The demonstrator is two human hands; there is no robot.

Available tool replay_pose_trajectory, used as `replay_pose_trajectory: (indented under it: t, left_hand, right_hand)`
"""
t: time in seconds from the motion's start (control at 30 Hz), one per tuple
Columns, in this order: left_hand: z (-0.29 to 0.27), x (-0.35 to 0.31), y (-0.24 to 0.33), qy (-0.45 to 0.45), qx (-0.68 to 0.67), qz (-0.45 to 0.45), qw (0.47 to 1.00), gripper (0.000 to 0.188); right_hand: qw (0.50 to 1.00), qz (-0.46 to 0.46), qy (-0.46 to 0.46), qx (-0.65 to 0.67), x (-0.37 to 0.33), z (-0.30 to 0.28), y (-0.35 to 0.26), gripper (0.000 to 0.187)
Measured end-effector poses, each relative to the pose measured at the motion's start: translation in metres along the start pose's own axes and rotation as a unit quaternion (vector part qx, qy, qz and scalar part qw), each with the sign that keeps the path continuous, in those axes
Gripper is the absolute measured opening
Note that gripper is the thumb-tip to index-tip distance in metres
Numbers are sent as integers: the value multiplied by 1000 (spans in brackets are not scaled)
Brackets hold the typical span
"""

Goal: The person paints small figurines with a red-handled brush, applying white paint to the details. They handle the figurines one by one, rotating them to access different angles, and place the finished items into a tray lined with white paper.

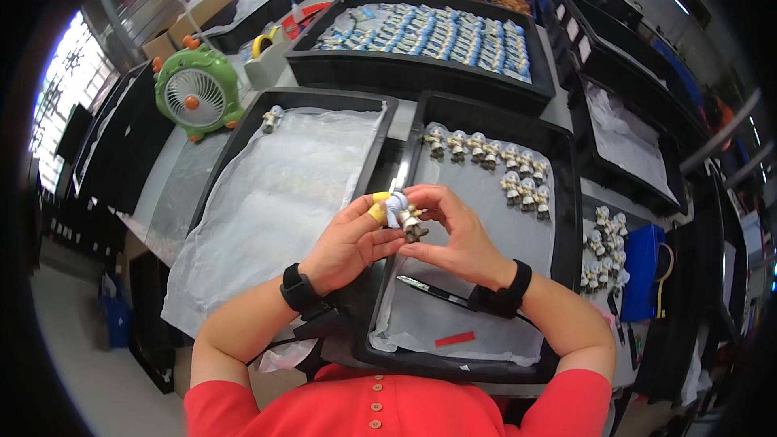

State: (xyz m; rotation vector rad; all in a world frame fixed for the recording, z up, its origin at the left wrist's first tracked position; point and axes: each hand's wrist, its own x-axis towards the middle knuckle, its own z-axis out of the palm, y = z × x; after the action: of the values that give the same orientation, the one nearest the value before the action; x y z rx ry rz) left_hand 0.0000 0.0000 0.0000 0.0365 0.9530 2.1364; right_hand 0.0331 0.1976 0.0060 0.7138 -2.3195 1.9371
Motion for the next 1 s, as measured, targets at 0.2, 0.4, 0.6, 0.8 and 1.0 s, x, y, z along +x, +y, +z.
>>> replay_pose_trajectory:
  t: [0.2,0.4,0.6,0.8,1.0]
  left_hand:
    - [4,-5,5,16,73,34,997,32]
    - [-2,-1,2,2,75,39,996,34]
    - [-2,-1,-1,-27,89,45,995,36]
    - [-3,4,-1,-51,97,56,992,37]
    - [-8,7,1,-82,93,72,990,40]
  right_hand:
    - [996,-51,37,-67,3,2,2,54]
    - [986,-6,91,-142,-11,-51,-54,36]
    - [938,163,215,-218,-104,-125,-97,21]
    - [842,308,222,-384,-202,-131,-63,14]
    - [789,344,186,-473,-256,-99,7,23]
